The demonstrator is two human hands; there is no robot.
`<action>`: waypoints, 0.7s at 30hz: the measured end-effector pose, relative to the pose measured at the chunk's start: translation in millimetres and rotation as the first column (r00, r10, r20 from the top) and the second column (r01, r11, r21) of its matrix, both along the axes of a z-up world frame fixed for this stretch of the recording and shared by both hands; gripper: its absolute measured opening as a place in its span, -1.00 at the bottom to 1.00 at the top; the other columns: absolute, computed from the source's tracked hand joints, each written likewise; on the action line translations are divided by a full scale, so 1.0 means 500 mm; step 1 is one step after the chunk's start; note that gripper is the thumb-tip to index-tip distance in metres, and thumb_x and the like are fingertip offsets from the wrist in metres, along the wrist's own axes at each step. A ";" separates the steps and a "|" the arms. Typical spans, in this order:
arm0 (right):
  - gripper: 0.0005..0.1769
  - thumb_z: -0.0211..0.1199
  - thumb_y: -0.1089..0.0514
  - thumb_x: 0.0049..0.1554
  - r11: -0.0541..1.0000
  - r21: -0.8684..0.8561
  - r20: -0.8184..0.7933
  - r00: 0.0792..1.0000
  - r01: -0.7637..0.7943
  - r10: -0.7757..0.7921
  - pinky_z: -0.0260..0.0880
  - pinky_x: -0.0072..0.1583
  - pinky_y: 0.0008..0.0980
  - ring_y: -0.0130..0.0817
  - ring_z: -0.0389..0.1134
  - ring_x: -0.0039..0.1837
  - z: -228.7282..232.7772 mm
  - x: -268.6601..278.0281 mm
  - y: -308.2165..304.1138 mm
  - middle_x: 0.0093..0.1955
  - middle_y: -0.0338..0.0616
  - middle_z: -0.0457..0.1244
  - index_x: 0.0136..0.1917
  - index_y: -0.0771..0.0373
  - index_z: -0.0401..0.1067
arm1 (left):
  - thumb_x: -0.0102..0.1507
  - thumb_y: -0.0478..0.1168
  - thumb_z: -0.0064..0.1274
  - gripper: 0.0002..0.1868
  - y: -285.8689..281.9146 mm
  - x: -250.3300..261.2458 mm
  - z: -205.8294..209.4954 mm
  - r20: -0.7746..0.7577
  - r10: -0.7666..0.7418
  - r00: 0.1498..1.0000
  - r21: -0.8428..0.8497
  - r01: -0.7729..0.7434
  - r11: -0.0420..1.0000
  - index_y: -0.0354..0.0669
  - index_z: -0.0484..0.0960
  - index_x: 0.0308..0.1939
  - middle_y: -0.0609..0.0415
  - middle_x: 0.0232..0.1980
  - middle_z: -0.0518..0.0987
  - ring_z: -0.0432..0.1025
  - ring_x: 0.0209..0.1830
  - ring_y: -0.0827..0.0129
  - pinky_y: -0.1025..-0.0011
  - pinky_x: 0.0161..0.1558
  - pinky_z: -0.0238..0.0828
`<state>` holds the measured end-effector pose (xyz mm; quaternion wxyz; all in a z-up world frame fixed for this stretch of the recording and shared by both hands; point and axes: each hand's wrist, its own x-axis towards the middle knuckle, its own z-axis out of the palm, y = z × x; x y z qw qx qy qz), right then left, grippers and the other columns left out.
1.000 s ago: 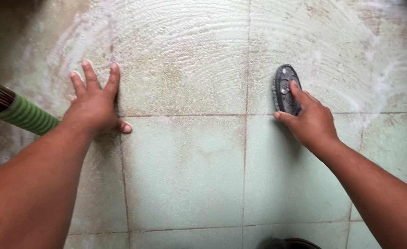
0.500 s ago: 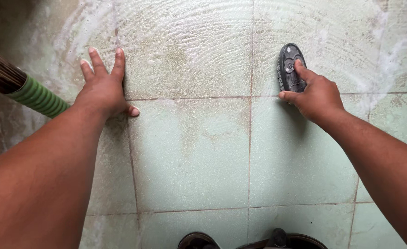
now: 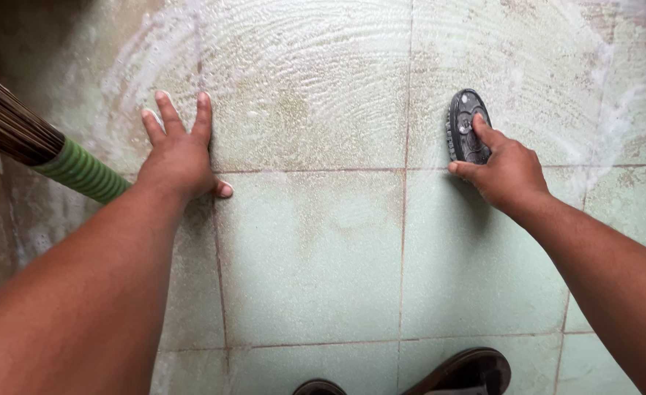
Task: The person scrubs the tiled floor with soapy water using a broom and a handheld scrub brush.
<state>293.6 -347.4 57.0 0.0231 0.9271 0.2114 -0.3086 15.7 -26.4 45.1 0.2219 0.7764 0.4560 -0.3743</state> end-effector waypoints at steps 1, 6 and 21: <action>0.06 0.50 -0.18 0.01 0.998 0.024 0.028 0.998 -0.049 0.048 0.26 0.33 -0.18 -0.12 0.31 0.33 -0.003 -0.002 0.005 0.41 0.03 0.23 0.62 -0.03 0.04 | -0.16 -0.07 0.61 0.68 0.009 0.003 0.002 0.001 -0.002 1.000 0.009 0.002 1.000 0.50 -0.52 0.63 -0.16 0.64 -0.71 -0.71 0.64 -0.21 0.00 0.55 -0.02; 0.05 0.43 -0.13 0.07 0.998 -0.042 0.002 0.999 0.051 -0.051 0.33 0.35 -0.15 -0.15 0.38 0.28 0.013 -0.023 0.020 0.39 0.00 0.27 0.69 -0.07 -0.02 | -0.15 -0.14 0.60 0.65 0.004 -0.008 0.010 0.062 -0.005 0.998 0.009 0.005 1.000 0.43 -0.47 0.64 -0.21 0.64 -0.69 -0.64 0.66 -0.23 -0.14 0.51 0.02; 0.04 0.42 -0.21 0.05 0.979 0.036 0.170 0.967 -0.201 0.192 0.30 0.33 -0.08 0.03 0.27 0.35 -0.032 0.097 0.042 0.43 0.09 0.19 0.69 -0.06 0.08 | -0.20 -0.29 0.60 0.67 0.009 0.002 0.020 0.037 0.058 0.998 -0.015 -0.057 0.998 0.54 -0.41 0.62 -0.07 0.66 -0.68 -0.64 0.68 -0.11 -0.13 0.55 -0.10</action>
